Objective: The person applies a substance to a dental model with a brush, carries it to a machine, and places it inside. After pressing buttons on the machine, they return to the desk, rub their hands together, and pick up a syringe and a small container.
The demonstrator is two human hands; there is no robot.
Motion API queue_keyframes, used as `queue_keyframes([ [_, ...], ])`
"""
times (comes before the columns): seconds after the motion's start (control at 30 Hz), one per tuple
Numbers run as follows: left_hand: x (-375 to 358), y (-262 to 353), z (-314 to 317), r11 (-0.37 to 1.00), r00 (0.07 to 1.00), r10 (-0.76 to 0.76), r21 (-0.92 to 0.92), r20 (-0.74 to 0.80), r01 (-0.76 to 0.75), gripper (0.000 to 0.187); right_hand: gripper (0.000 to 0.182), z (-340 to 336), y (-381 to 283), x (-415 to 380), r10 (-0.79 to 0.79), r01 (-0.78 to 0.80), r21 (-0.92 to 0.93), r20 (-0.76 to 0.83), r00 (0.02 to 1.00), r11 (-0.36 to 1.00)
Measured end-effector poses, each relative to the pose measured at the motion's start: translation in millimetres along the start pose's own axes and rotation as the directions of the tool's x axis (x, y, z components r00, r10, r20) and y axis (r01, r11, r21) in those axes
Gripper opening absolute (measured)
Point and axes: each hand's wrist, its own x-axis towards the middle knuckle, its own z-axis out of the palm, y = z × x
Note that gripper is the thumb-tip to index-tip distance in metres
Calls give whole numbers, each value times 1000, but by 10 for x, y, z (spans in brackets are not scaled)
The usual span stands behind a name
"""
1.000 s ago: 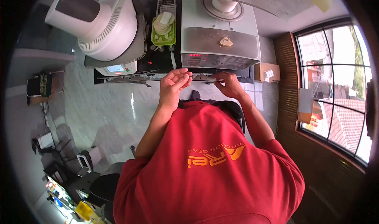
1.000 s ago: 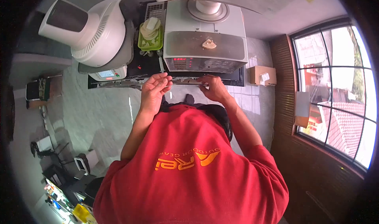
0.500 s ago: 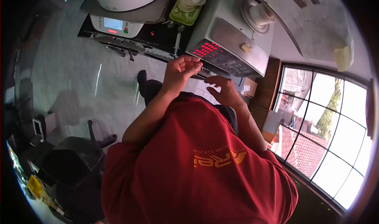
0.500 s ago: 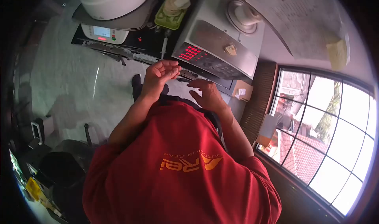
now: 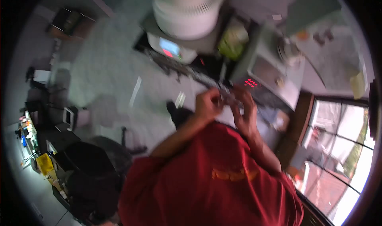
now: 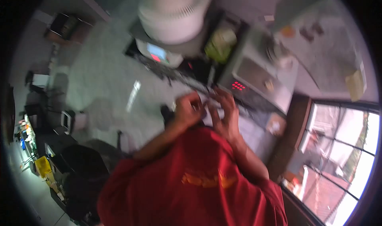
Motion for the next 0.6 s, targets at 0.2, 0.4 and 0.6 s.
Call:
queue_keyframes([
  [0.2, 162, -164, -462, 957, 925, 288, 44, -247, -286, 34, 41, 882, -475, 250, -203, 201, -34, -76, 976, 979],
  [0.4, 331, -18, -1656, 826, 861, 502, 340, -81, -450, 59, 35, 1677, -1017, 610, 54, -65, 418, 36, 998, 906],
  [0.6, 338, -9, -2589, 746, 840, 540, 430, 54, -508, 70, 33, 2580, -910, 1025, 67, -157, 384, 237, 969, 910],
])
